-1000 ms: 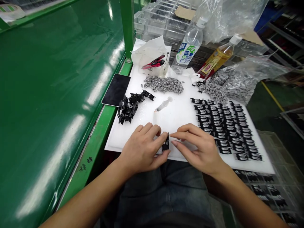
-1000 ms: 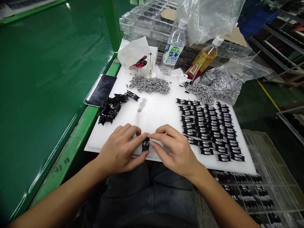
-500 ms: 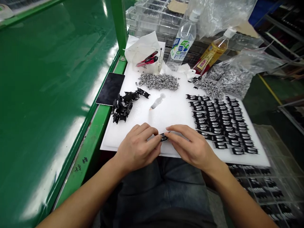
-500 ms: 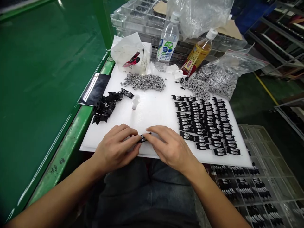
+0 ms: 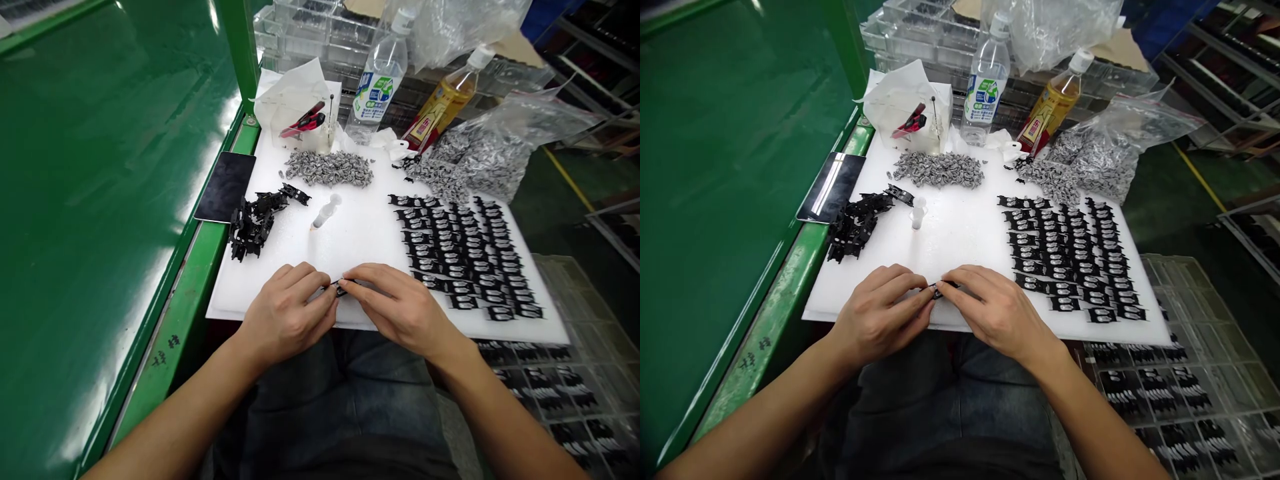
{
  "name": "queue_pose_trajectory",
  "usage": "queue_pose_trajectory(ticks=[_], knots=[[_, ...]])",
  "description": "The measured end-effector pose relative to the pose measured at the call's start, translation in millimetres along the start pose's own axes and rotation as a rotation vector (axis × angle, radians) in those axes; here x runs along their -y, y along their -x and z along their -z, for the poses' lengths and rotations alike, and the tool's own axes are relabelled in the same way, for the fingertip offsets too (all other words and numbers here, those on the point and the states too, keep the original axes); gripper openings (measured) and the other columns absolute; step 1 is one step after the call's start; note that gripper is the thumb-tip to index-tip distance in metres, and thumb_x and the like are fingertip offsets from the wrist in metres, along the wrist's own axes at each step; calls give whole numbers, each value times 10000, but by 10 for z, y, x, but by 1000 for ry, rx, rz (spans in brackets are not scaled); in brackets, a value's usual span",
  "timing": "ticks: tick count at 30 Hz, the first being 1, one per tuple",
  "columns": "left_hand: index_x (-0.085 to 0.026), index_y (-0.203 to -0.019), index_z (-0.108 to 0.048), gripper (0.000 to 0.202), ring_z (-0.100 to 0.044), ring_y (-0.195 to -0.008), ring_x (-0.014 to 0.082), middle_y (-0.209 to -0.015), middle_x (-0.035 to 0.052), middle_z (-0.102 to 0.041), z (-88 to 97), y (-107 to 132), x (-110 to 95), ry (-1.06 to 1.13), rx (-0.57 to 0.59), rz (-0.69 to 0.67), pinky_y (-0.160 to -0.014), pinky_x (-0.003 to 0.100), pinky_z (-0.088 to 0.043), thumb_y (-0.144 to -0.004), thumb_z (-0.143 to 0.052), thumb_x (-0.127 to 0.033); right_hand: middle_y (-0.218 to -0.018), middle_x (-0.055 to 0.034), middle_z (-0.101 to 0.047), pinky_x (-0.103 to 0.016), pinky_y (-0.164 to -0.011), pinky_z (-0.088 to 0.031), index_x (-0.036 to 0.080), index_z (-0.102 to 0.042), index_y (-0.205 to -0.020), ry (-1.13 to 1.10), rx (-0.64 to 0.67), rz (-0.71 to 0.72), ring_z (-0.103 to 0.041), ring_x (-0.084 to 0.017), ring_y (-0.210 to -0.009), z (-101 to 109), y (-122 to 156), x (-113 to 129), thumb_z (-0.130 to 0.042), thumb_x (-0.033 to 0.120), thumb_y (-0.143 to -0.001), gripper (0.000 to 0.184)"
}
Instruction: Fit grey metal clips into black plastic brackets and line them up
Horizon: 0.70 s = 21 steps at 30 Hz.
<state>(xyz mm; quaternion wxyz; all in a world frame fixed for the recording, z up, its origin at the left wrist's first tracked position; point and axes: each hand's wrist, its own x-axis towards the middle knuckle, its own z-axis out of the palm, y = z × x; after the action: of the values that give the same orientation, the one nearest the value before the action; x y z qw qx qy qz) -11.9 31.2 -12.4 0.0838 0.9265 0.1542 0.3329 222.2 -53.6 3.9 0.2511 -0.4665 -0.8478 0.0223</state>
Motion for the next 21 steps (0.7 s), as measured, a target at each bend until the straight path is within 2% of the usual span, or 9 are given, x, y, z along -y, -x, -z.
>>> queue_pose_trajectory(ticks=[5, 9, 15, 18, 21], knots=[[-130, -1107, -714, 166, -639, -872, 214, -985, 84, -734, 14, -5, -9, -1, -1, 0, -694, 377, -485, -942, -720, -147, -1349, -190, -722, -375, -1019, -631, 147, -682, -1360, 34, -99, 10, -705, -240, -1237, -6, 77, 24, -703, -11, -935, 454], [-151, -1095, -717, 154, -625, -854, 215, -975, 75, -738, 22, -8, -9, -22, -2, -28, -679, 378, -462, -941, -724, -149, -1303, -198, -740, -387, -1001, -639, 122, -716, -1286, 49, -95, 29, -719, -251, -1202, 2, 55, 43, -714, -11, -931, 379], [-156, -1072, -721, 116, -613, -840, 210, -952, 75, -735, 19, -8, -5, -26, 16, -29, -675, 373, -460, -957, -705, -155, -1307, -191, -732, -390, -998, -634, 126, -718, -1284, 54, -96, 32, -712, -249, -1192, -23, 51, 35, -710, -16, -930, 381], [-158, -1093, -709, 134, -614, -851, 209, -978, 74, -743, 26, -6, -5, -15, 19, -22, -682, 374, -467, -960, -696, -146, -1312, -170, -724, -388, -1010, -628, 154, -705, -1317, -18, -90, -21, -710, -239, -1191, -21, 54, 11, -697, 4, -947, 399], [-164, -1117, -689, 146, -638, -934, 216, -1041, 74, -755, 40, -10, -9, 31, 24, 32, -745, 380, -504, -975, -673, -132, -1231, -135, -738, -356, -1010, -628, 170, -703, -1308, -154, -147, -133, -731, -213, -1131, 2, 33, -27, -732, 80, -955, 365]])
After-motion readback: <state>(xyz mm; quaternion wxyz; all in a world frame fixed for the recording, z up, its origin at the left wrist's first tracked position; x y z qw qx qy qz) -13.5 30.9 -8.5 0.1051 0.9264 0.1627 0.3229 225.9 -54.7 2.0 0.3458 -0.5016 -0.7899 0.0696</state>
